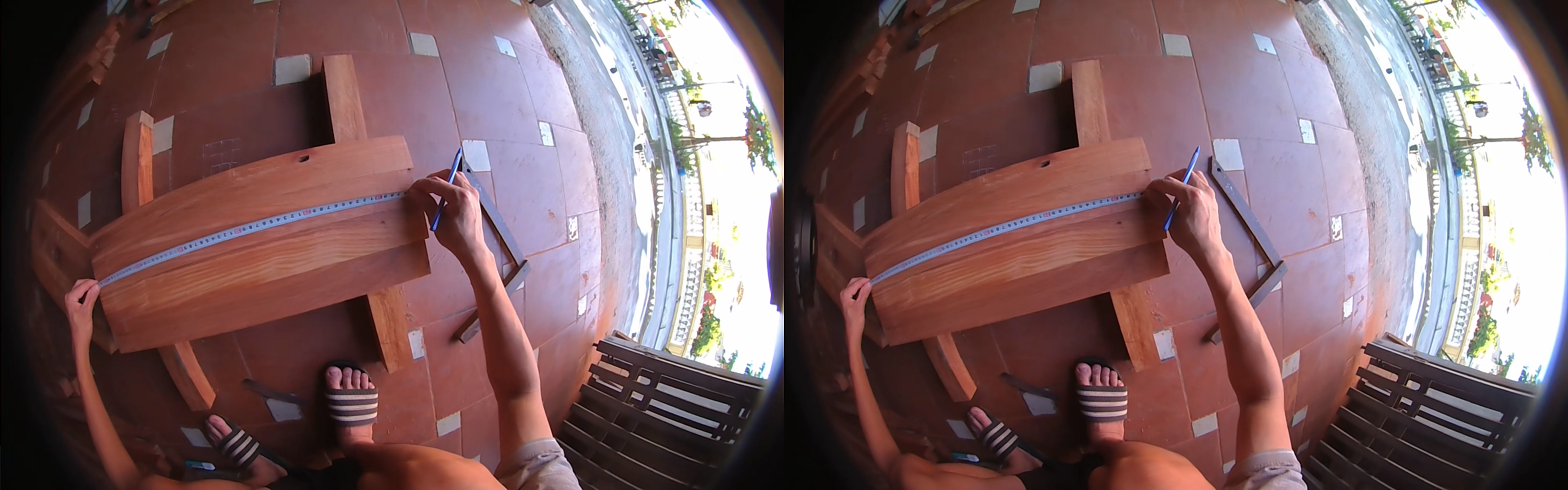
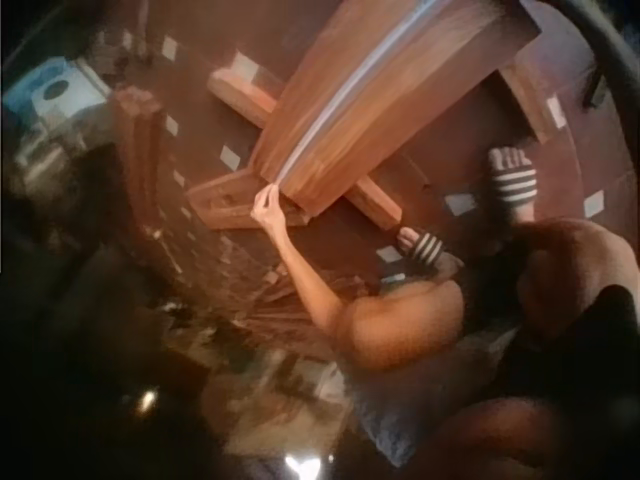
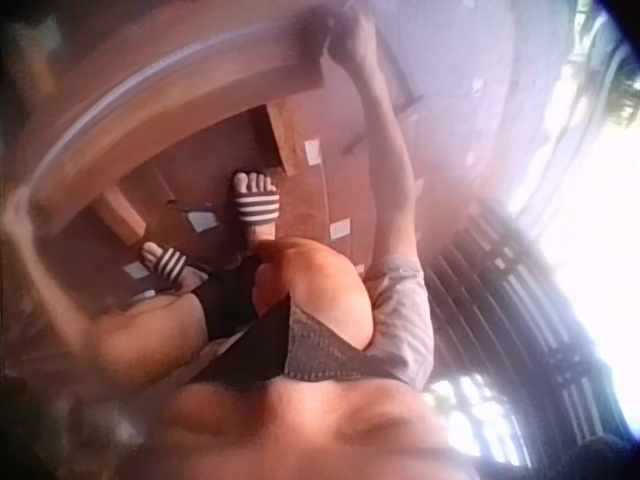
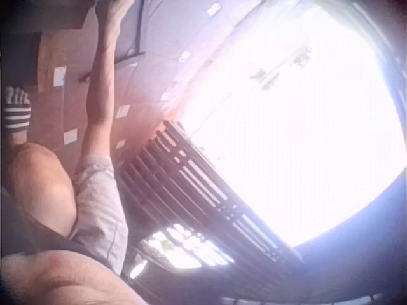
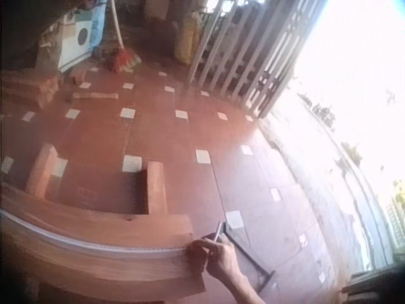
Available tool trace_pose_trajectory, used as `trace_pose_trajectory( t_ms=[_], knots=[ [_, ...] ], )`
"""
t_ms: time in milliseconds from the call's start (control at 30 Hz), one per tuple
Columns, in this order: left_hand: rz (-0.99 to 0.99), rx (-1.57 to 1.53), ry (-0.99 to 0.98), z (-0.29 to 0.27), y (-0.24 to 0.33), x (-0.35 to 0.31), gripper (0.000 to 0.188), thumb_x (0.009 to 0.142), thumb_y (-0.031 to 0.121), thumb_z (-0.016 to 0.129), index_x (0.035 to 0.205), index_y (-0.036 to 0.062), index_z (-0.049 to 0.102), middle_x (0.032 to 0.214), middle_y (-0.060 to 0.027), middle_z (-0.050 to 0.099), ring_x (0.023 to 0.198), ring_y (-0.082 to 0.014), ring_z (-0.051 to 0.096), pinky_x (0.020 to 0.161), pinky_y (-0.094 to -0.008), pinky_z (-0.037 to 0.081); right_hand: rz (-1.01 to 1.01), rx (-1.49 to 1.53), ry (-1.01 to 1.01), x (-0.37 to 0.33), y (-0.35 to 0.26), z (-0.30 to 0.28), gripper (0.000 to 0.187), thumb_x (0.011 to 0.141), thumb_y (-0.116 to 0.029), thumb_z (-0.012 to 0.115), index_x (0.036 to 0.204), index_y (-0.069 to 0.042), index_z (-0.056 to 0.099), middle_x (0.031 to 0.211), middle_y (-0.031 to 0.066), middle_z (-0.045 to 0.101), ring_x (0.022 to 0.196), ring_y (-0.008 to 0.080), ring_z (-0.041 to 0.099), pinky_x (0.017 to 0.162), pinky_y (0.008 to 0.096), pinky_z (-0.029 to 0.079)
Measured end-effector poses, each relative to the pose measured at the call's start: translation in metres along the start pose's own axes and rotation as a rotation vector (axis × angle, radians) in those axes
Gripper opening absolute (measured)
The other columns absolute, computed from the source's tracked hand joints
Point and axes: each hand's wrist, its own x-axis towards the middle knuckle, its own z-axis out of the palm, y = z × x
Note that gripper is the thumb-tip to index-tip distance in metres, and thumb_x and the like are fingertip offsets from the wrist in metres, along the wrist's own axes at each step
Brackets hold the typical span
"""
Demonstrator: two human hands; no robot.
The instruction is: The person measures and marks a wooden plank using a tape measure, pencil, and square. They repeatedly measure lengths, mark points, and draw lines to prepare the wood for cutting.
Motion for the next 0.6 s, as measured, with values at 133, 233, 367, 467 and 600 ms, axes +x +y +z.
trace_pose_trajectory(
  t_ms=[133, 233, 367, 467, 600],
  knots=[
    [-0.008, 0.010, 0.002, 0.000, -0.003, 0.001, 0.015, 0.101, 0.004, 0.070, 0.098, -0.0100, 0.065, 0.094, -0.0051, 0.063, 0.090, -0.0126, 0.058, 0.084, -0.0274, 0.046, 0.018, 0.029, 0.017, -0.003, 0.004, 0.001, 0.011, 0.091, -0.005, 0.081, 0.102, -0.005, 0.083, 0.102, 0.0117, 0.076, 0.094, 0.0303, 0.072, 0.084, 0.0417, 0.057],
    [-0.006, 0.035, -0.017, -0.004, -0.001, 0.001, 0.016, 0.102, 0.006, 0.069, 0.098, -0.0089, 0.063, 0.093, -0.0049, 0.061, 0.089, -0.0125, 0.056, 0.084, -0.0272, 0.045, 0.033, 0.085, 0.029, -0.003, 0.003, 0.003, 0.014, 0.091, -0.004, 0.079, 0.103, -0.006, 0.085, 0.099, 0.0138, 0.075, 0.095, 0.0322, 0.066, 0.085, 0.0431, 0.054],
    [-0.039, 0.085, -0.048, -0.010, 0.004, 0.000, 0.017, 0.103, 0.007, 0.069, 0.098, -0.0084, 0.063, 0.094, -0.0052, 0.061, 0.089, -0.0125, 0.056, 0.085, -0.0270, 0.045, -0.015, 0.037, 0.044, -0.002, 0.006, 0.005, 0.014, 0.088, -0.005, 0.084, 0.101, -0.006, 0.084, 0.099, 0.0116, 0.075, 0.092, 0.0292, 0.072, 0.081, 0.0412, 0.057],
    [-0.061, 0.120, -0.071, -0.009, 0.008, 0.004, 0.017, 0.103, 0.007, 0.069, 0.098, -0.0082, 0.063, 0.094, -0.0054, 0.062, 0.090, -0.0126, 0.056, 0.085, -0.0268, 0.045, -0.022, 0.033, 0.054, -0.003, 0.009, 0.005, 0.015, 0.086, -0.005, 0.086, 0.101, -0.006, 0.084, 0.098, 0.0114, 0.075, 0.091, 0.0294, 0.071, 0.080, 0.0407, 0.057],
    [-0.037, 0.116, -0.048, -0.011, 0.002, 0.002, 0.018, 0.103, 0.008, 0.070, 0.099, -0.0085, 0.064, 0.095, -0.0061, 0.063, 0.091, -0.0135, 0.058, 0.086, -0.0271, 0.046, -0.034, 0.043, 0.058, -0.002, 0.010, 0.005, 0.015, 0.085, -0.005, 0.086, 0.100, -0.006, 0.084, 0.096, 0.0109, 0.075, 0.090, 0.0292, 0.071, 0.080, 0.0405, 0.057]
  ],
)
